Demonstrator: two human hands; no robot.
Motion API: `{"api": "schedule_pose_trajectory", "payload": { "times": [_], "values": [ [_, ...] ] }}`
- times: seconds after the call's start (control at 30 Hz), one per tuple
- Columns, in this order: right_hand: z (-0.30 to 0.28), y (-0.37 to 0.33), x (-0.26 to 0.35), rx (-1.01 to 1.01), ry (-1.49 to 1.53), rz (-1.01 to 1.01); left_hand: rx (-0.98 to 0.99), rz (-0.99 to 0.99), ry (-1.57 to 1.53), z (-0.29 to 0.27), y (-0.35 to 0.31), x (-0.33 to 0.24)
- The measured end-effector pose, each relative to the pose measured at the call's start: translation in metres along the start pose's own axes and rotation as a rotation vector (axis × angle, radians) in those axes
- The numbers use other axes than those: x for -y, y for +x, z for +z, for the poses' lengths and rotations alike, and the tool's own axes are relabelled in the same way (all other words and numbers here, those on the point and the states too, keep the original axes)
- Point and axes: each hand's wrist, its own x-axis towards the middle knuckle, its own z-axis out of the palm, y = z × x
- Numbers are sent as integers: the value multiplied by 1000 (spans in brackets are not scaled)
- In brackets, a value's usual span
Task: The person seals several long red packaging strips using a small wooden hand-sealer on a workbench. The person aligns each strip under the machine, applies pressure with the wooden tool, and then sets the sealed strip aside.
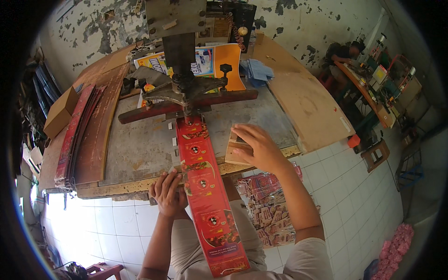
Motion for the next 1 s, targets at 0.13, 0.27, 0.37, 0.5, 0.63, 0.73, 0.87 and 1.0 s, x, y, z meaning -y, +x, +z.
{"api": "schedule_pose_trajectory", "payload": {
  "times": [0.13,0.27,0.37,0.5,0.63,0.73,0.87,1.0],
  "values": [
    [0,0,0,47,40,37,2,3,16,-1,0,0],
    [-2,0,1,60,60,42,1,-1,9,-1,1,-1],
    [-3,0,4,67,49,60,2,3,9,-2,1,0],
    [-2,0,2,55,35,33,4,3,6,-1,0,0],
    [-1,0,1,56,18,27,7,2,5,-2,0,0],
    [0,-1,1,45,15,25,6,0,5,-2,0,0],
    [1,-6,4,-56,-13,-17,0,1,4,0,1,0],
    [7,-34,20,-118,-37,-11,18,2,5,-2,1,0]
  ]
}}
